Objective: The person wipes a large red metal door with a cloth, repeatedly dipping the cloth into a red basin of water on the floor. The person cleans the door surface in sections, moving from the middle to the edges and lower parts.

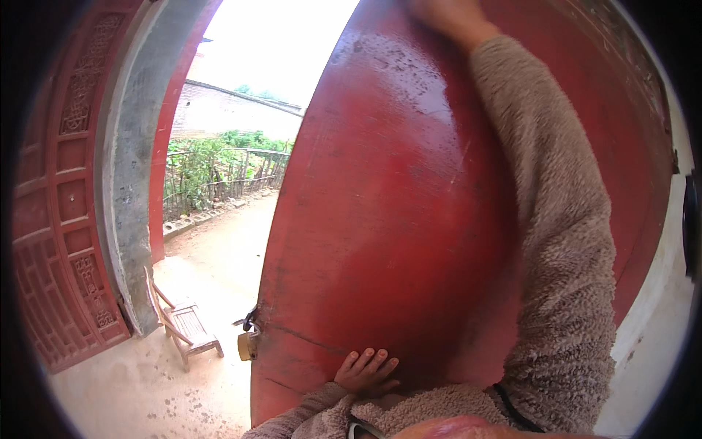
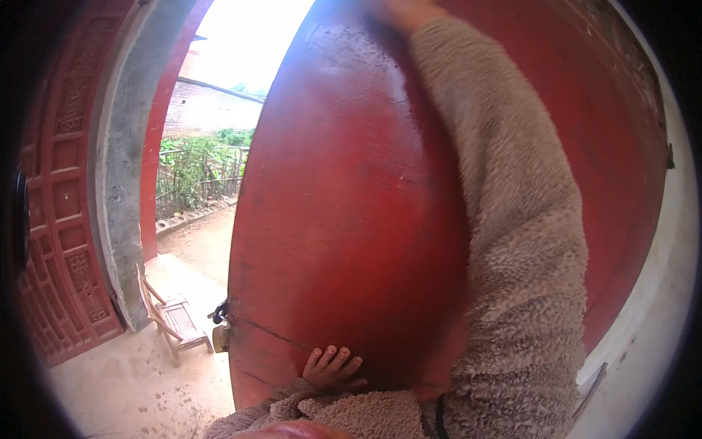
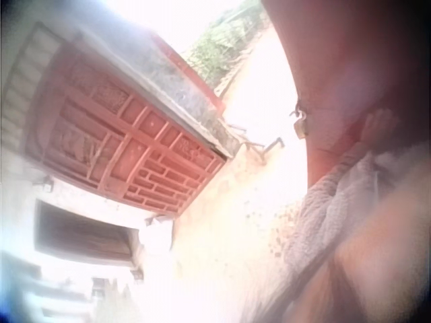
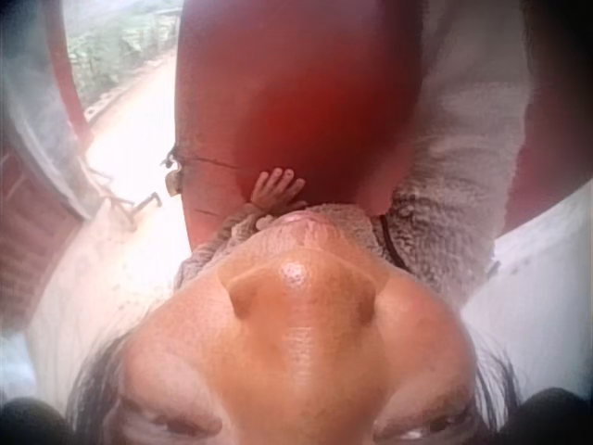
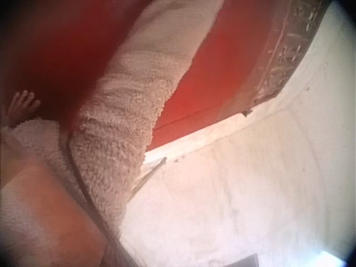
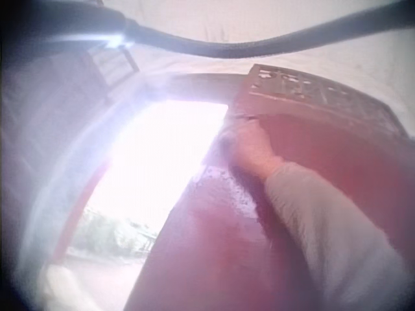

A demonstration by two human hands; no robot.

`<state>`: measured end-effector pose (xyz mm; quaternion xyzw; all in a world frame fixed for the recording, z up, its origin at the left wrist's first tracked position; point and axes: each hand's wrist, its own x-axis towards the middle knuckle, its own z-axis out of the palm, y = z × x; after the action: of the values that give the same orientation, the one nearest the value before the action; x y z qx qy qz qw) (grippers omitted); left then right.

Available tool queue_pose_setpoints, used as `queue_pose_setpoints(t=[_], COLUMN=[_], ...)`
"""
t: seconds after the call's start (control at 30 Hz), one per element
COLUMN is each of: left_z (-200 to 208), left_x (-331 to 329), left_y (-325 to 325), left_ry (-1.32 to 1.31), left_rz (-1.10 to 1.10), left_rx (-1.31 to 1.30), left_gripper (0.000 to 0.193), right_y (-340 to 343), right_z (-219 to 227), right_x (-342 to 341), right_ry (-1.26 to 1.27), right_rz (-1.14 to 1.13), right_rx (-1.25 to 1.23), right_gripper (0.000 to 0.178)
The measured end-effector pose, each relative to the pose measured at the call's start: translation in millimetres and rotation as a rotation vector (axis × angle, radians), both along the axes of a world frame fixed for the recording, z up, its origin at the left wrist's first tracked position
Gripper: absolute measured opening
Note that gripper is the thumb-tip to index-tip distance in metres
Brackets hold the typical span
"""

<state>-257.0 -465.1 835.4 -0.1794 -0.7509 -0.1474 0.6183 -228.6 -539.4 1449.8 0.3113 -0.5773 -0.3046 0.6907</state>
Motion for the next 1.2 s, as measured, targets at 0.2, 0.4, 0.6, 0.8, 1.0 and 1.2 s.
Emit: queue_pose_setpoints(t=[0.2,0.4,0.6,0.8,1.0,1.2], left_z=[-10.6,-13.5,2.7,-2.1,-22.1,-2.1], left_x=[-7.6,-26.7,7.3,-3.5,-7.1,1.7], left_y=[-5.2,6.9,-0.9,14.7,-7.7,6.5], left_ry=[-0.017,0.158,-0.028,0.017,0.055,-0.059], left_rz=[0.079,0.180,0.068,0.137,0.203,-0.023], left_rx=[-0.069,-0.120,-0.099,-0.079,-0.124,-0.065], left_gripper=[0.074,0.081,0.061,0.061,0.063,0.075], right_y=[-11.3,158.5,363.3,305.8,198.0,346.1], right_z=[-29.9,201.8,192.6,148.6,95.6,143.1], right_x=[-41.6,-72.6,-45.4,-21.5,-46.9,-20.8], right_ry=[-0.103,0.332,0.296,0.209,0.188,0.406], right_rz=[0.518,0.491,0.028,-0.162,0.350,-0.010], right_rx=[0.534,0.099,-0.924,-0.804,-0.043,-0.248], right_gripper=[0.023,0.028,0.032,0.039,0.034,0.034])
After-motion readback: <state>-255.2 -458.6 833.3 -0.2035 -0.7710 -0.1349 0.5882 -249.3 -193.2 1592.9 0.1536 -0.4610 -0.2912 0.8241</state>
